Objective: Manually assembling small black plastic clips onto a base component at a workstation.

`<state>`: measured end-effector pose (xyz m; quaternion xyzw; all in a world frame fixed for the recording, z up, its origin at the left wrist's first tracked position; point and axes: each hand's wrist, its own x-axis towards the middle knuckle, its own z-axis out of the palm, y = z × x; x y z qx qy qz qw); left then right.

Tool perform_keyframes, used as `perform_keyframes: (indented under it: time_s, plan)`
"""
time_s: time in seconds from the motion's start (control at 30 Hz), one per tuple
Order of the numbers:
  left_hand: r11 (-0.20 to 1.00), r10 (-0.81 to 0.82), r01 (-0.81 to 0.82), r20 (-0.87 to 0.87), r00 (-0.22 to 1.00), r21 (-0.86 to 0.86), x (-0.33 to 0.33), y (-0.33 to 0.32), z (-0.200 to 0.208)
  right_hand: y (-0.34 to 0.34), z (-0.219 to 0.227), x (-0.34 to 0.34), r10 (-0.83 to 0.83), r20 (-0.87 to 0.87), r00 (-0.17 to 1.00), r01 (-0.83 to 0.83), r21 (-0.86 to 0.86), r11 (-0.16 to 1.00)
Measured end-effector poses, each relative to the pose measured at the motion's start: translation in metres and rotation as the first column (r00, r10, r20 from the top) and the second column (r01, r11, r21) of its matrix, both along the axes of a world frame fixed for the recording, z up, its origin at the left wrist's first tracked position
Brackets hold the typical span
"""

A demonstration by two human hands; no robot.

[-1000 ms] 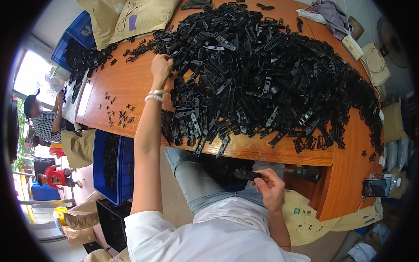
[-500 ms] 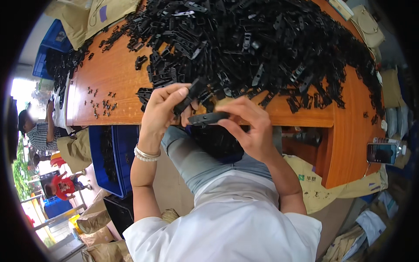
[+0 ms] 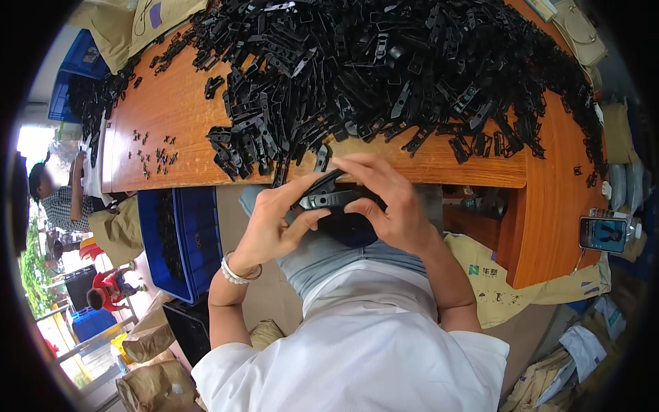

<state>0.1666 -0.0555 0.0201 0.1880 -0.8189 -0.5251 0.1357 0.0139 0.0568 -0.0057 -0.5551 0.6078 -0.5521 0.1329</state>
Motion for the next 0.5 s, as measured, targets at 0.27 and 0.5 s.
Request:
perform_keyframes:
  time_s: [0.27,0.5]
  plan:
    - [0.979,-0.024,0.029,-0.023,0.999,0.202,0.002,0.003,-0.012,0.006,-0.009,-0.001,0.055,0.144,0.988,-0.073,0.126,0.989]
    - [0.991,0.111,-0.118,-0.126,0.986,-0.055,0.007,-0.067,-0.021,0.030,-0.025,0.006,0.080,0.386,0.919,-0.244,0.397,0.885]
